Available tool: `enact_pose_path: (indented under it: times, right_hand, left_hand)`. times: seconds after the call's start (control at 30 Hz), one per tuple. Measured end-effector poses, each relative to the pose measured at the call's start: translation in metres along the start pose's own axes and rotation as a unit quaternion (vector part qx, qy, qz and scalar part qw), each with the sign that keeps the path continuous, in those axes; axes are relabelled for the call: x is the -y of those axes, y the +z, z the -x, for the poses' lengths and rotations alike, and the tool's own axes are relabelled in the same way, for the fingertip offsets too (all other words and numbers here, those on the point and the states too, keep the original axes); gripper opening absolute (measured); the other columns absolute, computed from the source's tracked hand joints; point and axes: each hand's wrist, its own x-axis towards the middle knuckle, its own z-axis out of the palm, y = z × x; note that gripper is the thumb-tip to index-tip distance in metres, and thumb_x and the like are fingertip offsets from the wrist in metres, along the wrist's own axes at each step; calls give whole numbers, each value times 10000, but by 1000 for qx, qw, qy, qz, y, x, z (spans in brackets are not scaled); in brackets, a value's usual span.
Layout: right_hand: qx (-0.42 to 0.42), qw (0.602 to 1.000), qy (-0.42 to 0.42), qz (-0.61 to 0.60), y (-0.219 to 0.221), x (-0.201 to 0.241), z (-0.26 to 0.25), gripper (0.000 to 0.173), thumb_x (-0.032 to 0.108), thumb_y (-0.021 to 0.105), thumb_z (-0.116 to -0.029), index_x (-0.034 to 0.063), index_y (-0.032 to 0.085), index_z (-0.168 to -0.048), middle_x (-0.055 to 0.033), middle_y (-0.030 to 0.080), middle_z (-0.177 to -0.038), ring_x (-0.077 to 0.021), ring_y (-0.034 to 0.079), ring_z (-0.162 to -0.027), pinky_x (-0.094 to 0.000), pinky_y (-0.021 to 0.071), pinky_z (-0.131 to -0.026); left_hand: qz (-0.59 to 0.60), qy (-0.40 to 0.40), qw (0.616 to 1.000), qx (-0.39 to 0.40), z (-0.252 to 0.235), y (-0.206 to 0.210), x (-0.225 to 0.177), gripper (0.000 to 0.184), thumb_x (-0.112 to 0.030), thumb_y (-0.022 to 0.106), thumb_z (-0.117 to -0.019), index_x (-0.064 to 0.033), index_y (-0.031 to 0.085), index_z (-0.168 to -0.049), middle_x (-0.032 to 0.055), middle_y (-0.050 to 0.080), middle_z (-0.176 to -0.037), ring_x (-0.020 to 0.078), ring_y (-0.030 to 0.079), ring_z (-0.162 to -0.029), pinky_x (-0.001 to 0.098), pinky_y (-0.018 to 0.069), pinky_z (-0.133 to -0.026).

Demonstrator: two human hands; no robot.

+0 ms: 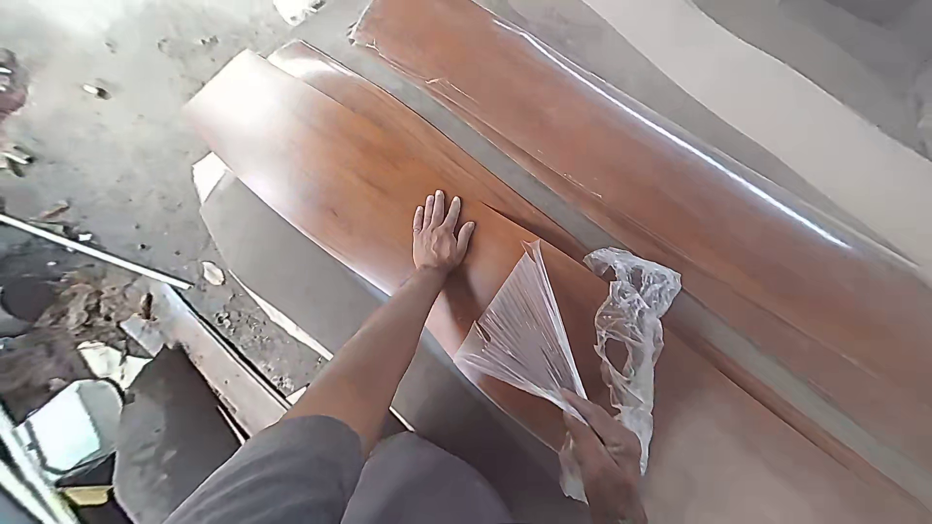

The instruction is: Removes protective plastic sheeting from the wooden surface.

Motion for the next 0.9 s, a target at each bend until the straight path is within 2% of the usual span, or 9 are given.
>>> enact_pose_path:
  times: [0.2,0.27,0.3,0.37,0.4,0.5,0.6,0.73,0.9]
  right_hand:
    - [0,999,-6,50,-39,-1,32,244,39,612,-924,4,785,-1092,-15,787,-974,20,708,-887,-173,580,-839]
    - [9,991,3,137,-48,-21,33,245,128,653,-923,37,794,-1101,-41,770,-916,-35,704,-832,-221,588,-786]
    - [35,982,29,184,-55,-34,31,311,198,685,-896,63,786,-1157,-88,758,-961,-126,707,-861,-316,593,-785]
    - [124,962,112,217,-85,-53,18,569,347,775,-854,97,679,-1357,-207,626,-1311,-334,615,-1194,-531,535,-983]
    - [125,959,120,225,-101,-56,6,604,360,774,-863,74,647,-1380,-222,565,-1415,-358,559,-1298,-552,496,-1056]
    - [-73,940,66,328,-120,-37,-38,328,211,542,-1038,-18,708,-1205,-195,721,-1163,-301,700,-1086,-508,569,-943]
    - [-128,908,-78,392,-70,-38,-115,271,149,586,-1013,-23,740,-1155,-208,737,-1122,-333,714,-1059,-509,576,-941]
    - [24,912,-200,358,55,-68,-213,233,144,643,-979,95,782,-1159,-138,738,-1167,-294,706,-1109,-440,589,-959]
    - [136,863,-199,445,91,-95,-265,242,155,595,-1003,144,795,-1137,-124,713,-1176,-309,671,-1103,-411,560,-958]
  left_hand:
    - [1,-1,1000,5,1,-2,-1,734,-683,184,-1013,-297,333,-1619,61,182,-1723,225,133,-1595,490,89,-1290]
    - [-7,-3,1000,9,1,-4,-3,737,-682,184,-1012,-294,323,-1623,68,172,-1725,238,133,-1594,497,89,-1288]
    - [-11,-3,1000,9,0,-4,-3,741,-681,184,-1009,-292,321,-1624,72,173,-1724,246,141,-1593,506,93,-1285]
    - [-15,-3,1000,11,3,-2,-6,744,-680,183,-1008,-289,311,-1628,77,165,-1725,253,139,-1594,517,85,-1284]
    - [-18,0,1000,4,0,-1,-6,746,-679,182,-1010,-283,315,-1628,81,170,-1724,258,145,-1592,522,90,-1283]
    - [-23,1,1000,1,2,0,-2,741,-677,188,-1013,-281,328,-1623,77,175,-1723,260,150,-1591,518,90,-1285]
    - [-12,-1,1000,0,1,2,-5,736,-673,197,-1012,-282,331,-1621,73,174,-1724,254,143,-1593,516,79,-1283]
    - [-2,4,1000,0,2,2,-2,746,-672,208,-1010,-263,336,-1620,88,182,-1721,263,154,-1590,519,84,-1283]
    - [2,2,1000,0,0,3,-2,750,-687,211,-1005,-275,343,-1617,82,180,-1722,260,152,-1591,521,84,-1283]
